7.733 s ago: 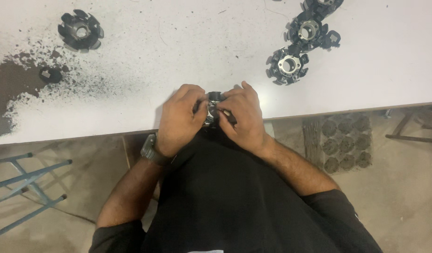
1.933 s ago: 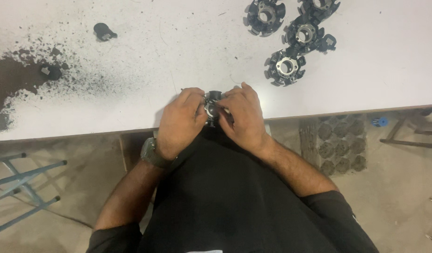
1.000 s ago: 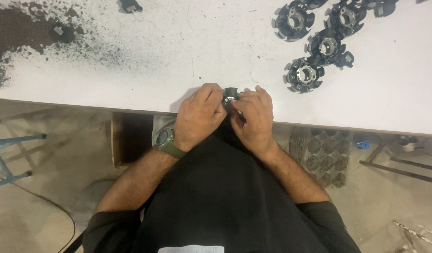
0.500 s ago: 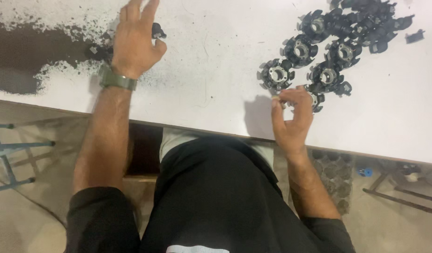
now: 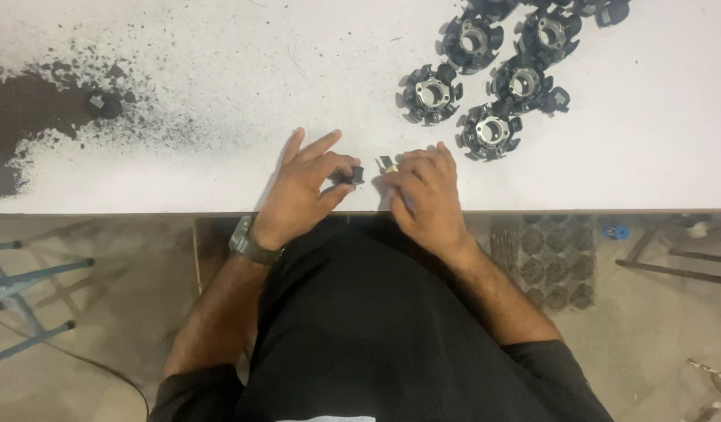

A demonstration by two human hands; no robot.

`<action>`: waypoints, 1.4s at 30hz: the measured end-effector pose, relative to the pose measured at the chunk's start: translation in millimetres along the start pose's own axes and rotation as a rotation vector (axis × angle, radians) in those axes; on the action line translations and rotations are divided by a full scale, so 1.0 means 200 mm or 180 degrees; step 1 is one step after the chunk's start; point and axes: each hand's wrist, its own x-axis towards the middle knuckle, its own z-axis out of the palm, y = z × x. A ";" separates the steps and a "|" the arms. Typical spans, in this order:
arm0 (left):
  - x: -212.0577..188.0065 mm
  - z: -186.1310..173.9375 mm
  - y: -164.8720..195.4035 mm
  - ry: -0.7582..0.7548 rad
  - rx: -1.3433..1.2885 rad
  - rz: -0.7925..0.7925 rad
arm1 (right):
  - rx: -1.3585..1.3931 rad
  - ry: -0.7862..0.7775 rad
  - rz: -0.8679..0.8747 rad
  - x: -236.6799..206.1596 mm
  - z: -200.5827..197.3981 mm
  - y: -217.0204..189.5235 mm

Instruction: The person sits at a white table and assembles black star-shaped wheel hub parts, pressing small inserts and components into each hub by hand. Completed hubs accumulate in a pile on the table as the person works through them one at a time.

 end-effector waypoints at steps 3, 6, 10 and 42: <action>-0.04 0.00 0.02 0.0222 0.0194 -0.0075 | -0.0011 -0.0108 -0.0086 0.04 0.04 -0.06; -0.05 -0.01 0.02 0.0323 0.0318 0.0056 | -0.0055 -0.0098 -0.0071 0.08 0.09 -0.09; -0.09 -0.07 0.06 0.0417 0.0379 0.0081 | -0.0117 -0.0103 -0.0006 0.09 0.12 -0.09; -0.18 0.15 0.15 0.1059 0.0464 0.0112 | 0.0651 0.0441 -0.0239 -0.15 0.12 -0.10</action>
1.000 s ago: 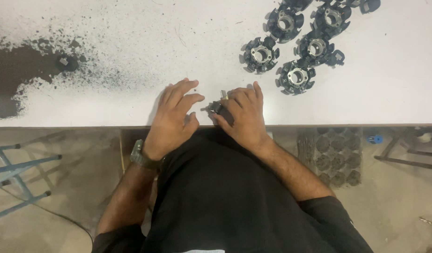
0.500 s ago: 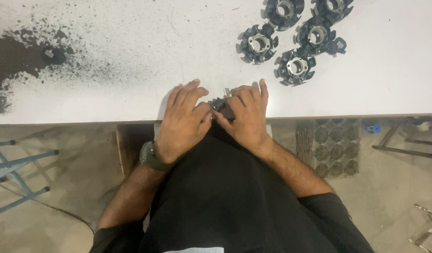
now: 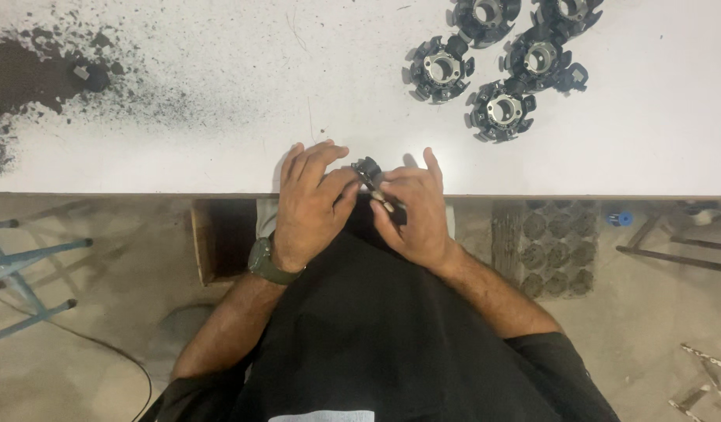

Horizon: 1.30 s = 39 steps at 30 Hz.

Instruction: The person sits at a white table and assembles black star-shaped wheel hub parts, pressing small inserts and components into each hub by hand. Completed hubs accumulate in a pile on the table as the person works through them one at a time.

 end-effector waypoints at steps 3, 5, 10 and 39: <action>0.00 -0.01 0.00 0.0035 0.0003 -0.0006 | -0.0102 0.0021 0.0001 0.02 0.02 0.01; -0.01 -0.01 0.00 0.0050 -0.0015 0.0013 | -0.0181 0.0019 0.0008 0.04 0.03 0.01; -0.02 0.02 -0.01 0.0145 -0.0177 -0.0003 | -0.0174 -0.0106 0.0066 0.06 0.02 0.00; 0.01 0.05 -0.02 0.0090 -0.0352 -0.0257 | 0.0109 0.0018 -0.0255 0.02 0.06 0.03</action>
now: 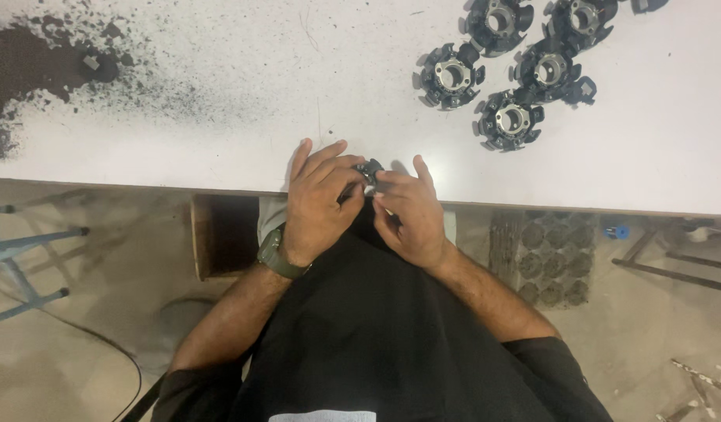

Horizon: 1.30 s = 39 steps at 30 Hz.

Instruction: The person sits at a white table and assembles black star-shaped wheel hub parts, pressing small inserts and components into each hub by hand. Completed hubs accumulate in a pile on the table as the person works through them one at a time.

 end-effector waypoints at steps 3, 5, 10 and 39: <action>0.00 0.00 -0.01 -0.0001 -0.0072 -0.0039 | -0.0110 0.0006 0.0018 0.02 0.02 0.00; 0.01 -0.01 -0.02 -0.0012 -0.0089 -0.0029 | -0.0179 0.0014 0.0040 0.03 0.02 -0.01; 0.00 -0.02 -0.03 -0.0037 -0.0207 -0.0014 | -0.0429 -0.0045 0.0094 0.05 0.02 -0.04; 0.06 -0.10 0.04 -0.0247 -0.0345 0.0131 | -0.0742 -0.0613 0.0378 0.13 -0.09 0.00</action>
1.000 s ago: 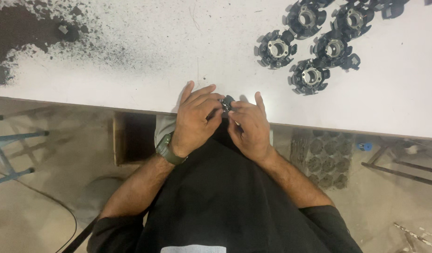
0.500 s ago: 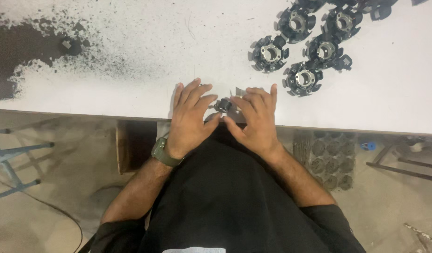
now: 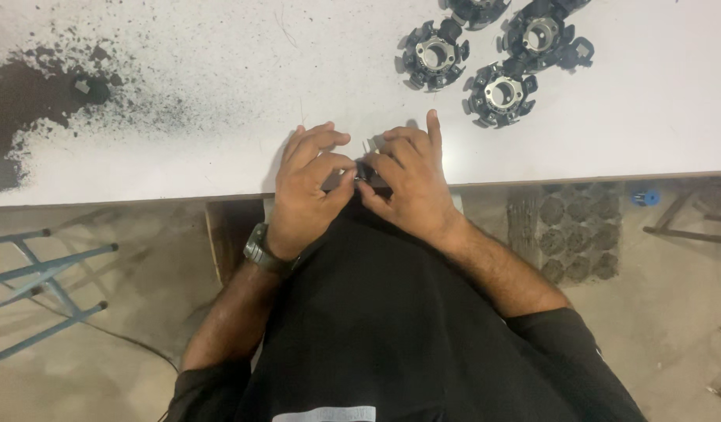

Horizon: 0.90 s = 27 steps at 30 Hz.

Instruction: The person sits at a white table and assembles black star-shaped wheel hub parts, pressing small inserts and components into each hub by hand. Completed hubs accumulate in a pile on the table as the person works through them one at a time.

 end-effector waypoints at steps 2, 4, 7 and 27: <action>0.00 0.00 0.01 0.0002 0.0014 0.0020 | -0.0011 0.0063 0.0061 0.00 -0.01 0.01; 0.00 0.00 0.01 0.0044 0.0184 0.0156 | -0.0014 0.0124 0.0106 0.00 -0.01 0.01; -0.02 0.02 0.02 0.0069 0.0513 0.0394 | 0.0082 0.0114 0.0104 -0.01 -0.01 0.02; 0.02 0.01 0.06 -0.0252 -0.0083 -0.0862 | -0.0060 -0.0086 0.0062 0.00 -0.04 0.00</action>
